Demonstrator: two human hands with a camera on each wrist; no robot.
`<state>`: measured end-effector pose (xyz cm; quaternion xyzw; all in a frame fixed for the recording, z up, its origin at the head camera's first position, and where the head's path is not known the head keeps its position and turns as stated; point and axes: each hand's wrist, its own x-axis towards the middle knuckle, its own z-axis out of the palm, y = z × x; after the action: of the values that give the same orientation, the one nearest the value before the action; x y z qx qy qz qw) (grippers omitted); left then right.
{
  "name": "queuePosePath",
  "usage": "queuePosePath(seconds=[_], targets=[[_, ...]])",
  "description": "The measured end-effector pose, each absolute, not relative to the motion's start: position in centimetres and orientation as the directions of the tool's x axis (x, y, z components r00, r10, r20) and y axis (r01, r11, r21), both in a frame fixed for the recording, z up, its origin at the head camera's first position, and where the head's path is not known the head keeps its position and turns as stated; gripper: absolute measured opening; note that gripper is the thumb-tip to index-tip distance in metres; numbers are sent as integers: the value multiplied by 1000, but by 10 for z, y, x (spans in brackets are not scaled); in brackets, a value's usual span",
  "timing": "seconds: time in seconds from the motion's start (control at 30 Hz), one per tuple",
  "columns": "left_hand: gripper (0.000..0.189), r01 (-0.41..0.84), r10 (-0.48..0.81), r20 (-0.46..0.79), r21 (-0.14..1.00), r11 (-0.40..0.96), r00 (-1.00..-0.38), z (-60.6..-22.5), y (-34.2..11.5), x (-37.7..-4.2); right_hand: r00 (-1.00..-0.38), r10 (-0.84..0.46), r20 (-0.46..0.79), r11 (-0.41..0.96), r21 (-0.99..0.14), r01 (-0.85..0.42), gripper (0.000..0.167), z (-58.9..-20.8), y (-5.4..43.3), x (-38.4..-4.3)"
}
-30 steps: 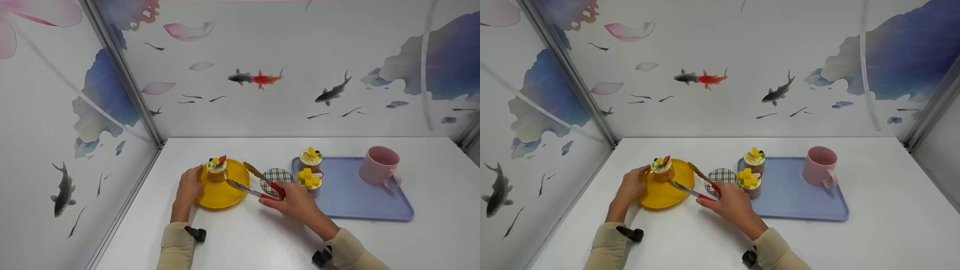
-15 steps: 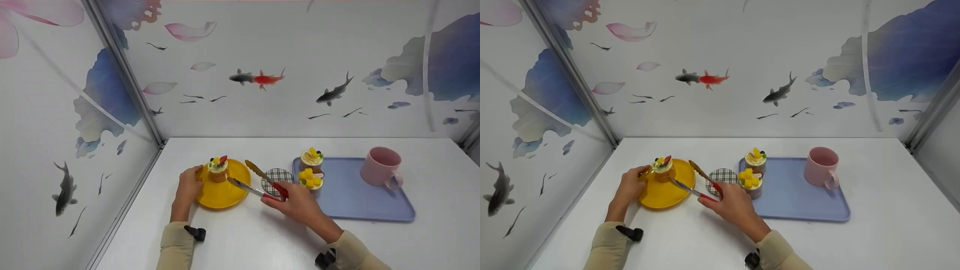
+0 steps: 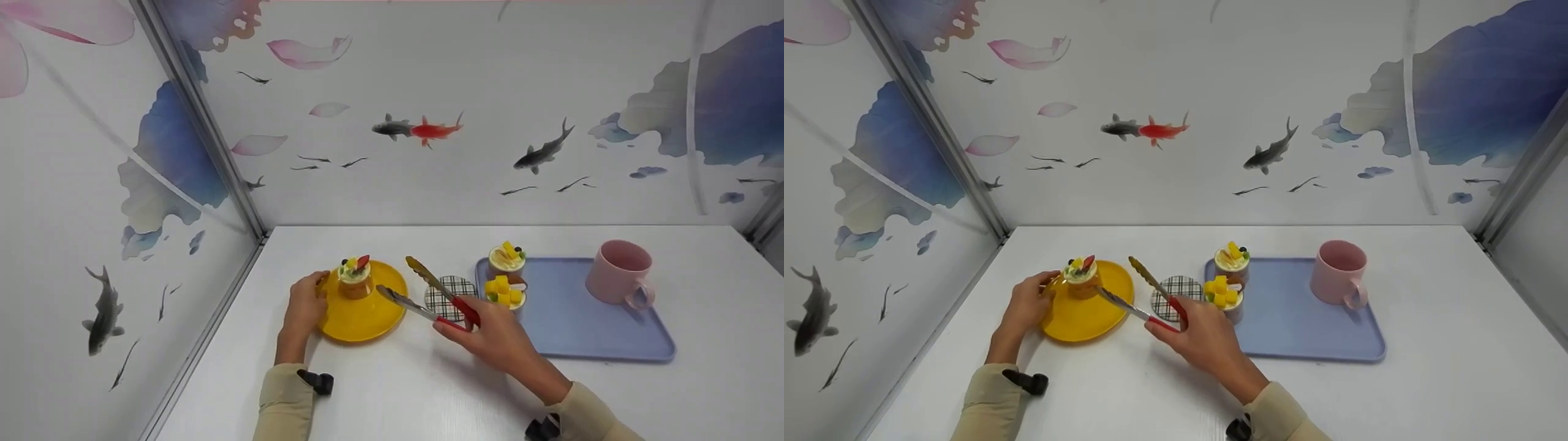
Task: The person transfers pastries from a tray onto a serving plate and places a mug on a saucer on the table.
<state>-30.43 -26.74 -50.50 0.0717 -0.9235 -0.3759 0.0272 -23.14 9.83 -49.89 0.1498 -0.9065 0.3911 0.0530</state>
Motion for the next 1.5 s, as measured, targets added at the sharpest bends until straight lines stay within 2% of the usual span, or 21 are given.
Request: queuePosePath(seconds=[0.23,0.5,0.8,1.2,1.5], targets=[[57,-109,-149,-5,705,701,-989,-504,-268,-303,-952,-224,211,645,-700,-307,67,-499,104,-229],[51,-76,-138,39,674,735,-990,-504,-269,-303,-961,-212,176,657,-703,-273,65,-496,108,-224],[50,-82,-141,33,677,732,-989,-505,-268,-303,-974,-165,153,689,-689,-224,77,-494,117,-219],[56,-132,-164,-19,690,712,-986,-505,-267,-306,-975,-146,168,709,-670,-221,77,-494,135,-214],[54,-101,-156,22,674,732,-988,-506,-267,-305,-965,-154,212,694,-672,-258,73,-495,146,-211]])
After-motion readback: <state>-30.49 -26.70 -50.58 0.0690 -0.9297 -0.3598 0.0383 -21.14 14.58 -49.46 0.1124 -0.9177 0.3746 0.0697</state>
